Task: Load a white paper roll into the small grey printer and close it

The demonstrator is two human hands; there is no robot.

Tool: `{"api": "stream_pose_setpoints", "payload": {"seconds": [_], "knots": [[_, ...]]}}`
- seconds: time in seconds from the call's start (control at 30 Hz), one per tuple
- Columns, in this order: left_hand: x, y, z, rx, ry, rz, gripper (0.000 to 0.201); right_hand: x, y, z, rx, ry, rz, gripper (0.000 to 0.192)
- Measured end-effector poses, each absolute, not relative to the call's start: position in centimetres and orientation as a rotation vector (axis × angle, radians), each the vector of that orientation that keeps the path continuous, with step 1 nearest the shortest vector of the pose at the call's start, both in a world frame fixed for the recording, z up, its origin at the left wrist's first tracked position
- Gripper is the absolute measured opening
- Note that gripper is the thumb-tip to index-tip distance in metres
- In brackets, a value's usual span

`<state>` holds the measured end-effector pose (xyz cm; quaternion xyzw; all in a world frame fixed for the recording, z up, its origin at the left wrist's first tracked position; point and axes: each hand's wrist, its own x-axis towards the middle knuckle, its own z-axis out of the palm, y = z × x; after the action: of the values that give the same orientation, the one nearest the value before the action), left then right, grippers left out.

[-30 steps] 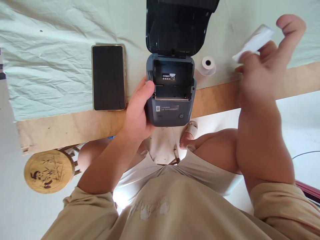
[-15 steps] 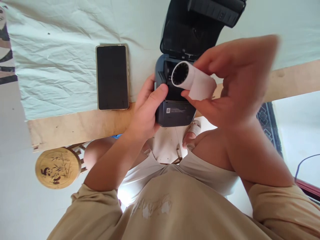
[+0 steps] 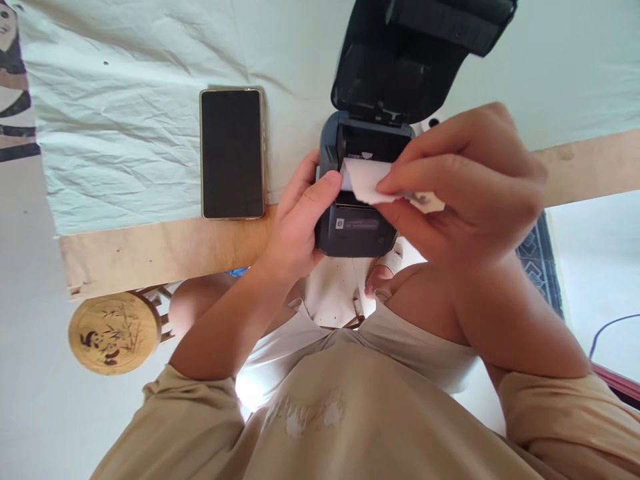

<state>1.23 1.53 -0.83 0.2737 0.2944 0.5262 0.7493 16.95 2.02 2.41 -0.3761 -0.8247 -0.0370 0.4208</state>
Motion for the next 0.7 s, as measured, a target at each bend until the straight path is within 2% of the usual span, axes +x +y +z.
{"api": "stream_pose_setpoints", "payload": {"seconds": [0.3, 0.4, 0.6, 0.7], "knots": [[0.66, 1.54, -0.96, 0.64, 0.658, 1.14, 0.027, 16.78, 1.59, 1.82, -0.811, -2.135, 0.024, 0.015], [0.67, 1.53, -0.9, 0.661, 0.683, 1.13, 0.029, 17.09, 1.95, 1.8, -0.917, -2.06, 0.001, 0.006], [0.4, 1.54, -1.05, 0.749, 0.779, 1.084, 0.042, 16.88, 1.95, 1.57, -1.063, -2.083, -0.014, 0.003], [0.33, 1.55, -1.18, 0.782, 0.748, 1.069, 0.041, 17.02, 1.84, 1.41, -1.031, -2.069, -0.008, 0.002]]}}
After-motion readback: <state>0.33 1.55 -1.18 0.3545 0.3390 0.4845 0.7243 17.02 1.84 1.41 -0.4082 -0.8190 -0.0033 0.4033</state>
